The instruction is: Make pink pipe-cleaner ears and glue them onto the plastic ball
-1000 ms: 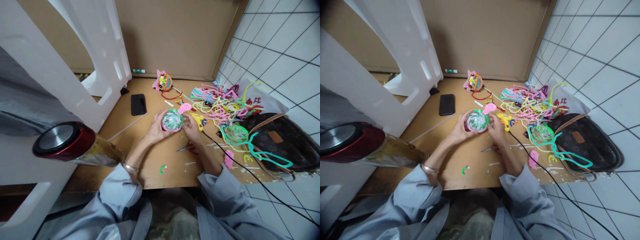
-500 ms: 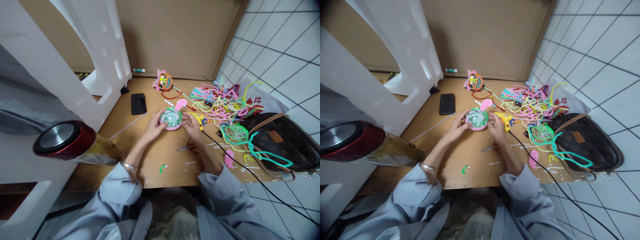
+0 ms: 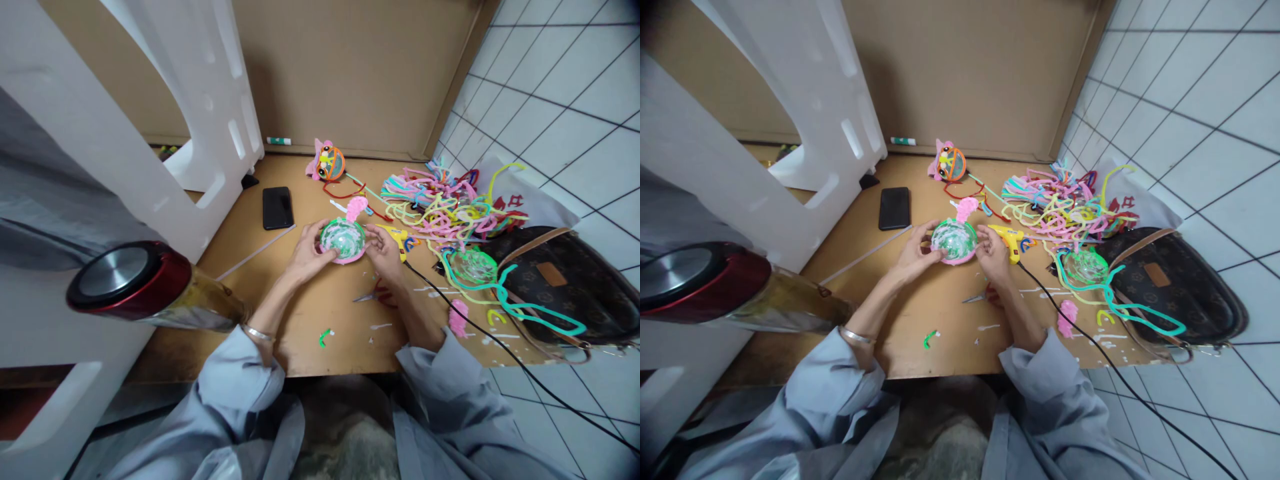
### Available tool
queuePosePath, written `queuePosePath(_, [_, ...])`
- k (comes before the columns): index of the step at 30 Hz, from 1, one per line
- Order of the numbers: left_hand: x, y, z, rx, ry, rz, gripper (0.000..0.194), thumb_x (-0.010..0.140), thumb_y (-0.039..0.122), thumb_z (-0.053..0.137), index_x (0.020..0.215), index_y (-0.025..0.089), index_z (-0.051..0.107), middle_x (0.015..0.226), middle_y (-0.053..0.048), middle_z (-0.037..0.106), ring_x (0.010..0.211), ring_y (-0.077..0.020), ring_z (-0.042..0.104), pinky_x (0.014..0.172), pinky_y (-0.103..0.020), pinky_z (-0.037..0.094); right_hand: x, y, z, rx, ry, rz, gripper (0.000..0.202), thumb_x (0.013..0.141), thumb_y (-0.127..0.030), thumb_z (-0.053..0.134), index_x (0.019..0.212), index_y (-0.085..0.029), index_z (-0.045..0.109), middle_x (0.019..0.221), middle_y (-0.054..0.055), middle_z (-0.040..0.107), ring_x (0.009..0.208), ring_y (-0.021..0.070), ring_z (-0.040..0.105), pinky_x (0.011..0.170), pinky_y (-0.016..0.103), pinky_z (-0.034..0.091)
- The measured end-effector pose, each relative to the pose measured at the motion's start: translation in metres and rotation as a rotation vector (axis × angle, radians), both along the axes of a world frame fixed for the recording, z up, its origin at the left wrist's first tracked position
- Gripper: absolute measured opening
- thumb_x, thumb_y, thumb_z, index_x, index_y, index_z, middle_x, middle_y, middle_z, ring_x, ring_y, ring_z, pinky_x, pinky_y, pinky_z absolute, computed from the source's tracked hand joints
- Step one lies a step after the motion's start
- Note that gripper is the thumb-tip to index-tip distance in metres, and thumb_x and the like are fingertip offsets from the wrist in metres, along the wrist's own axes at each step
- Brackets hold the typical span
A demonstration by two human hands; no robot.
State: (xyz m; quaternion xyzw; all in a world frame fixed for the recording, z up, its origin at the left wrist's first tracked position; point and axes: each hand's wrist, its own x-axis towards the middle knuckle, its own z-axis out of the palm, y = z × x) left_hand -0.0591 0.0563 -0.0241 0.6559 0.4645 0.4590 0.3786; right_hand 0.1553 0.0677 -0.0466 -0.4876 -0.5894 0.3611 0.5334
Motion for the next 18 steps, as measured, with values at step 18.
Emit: queuePosePath(18, [0.0001, -0.0021, 0.0048, 0.011, 0.034, -0.044, 0.071, 0.067, 0.029, 0.073, 0.135, 0.022, 0.053, 0.136, -0.012, 0.051, 0.12, -0.0282, 0.057, 0.104, -0.049, 0.051, -0.0018, -0.0038, 0.0066, -0.018, -0.001, -0.04, 0.051, 0.065, -0.017, 0.056, 0.116, -0.021, 0.062, 0.109, 0.007, 0.072, 0.064, 0.0139, 0.06, 0.065, 0.032, 0.055])
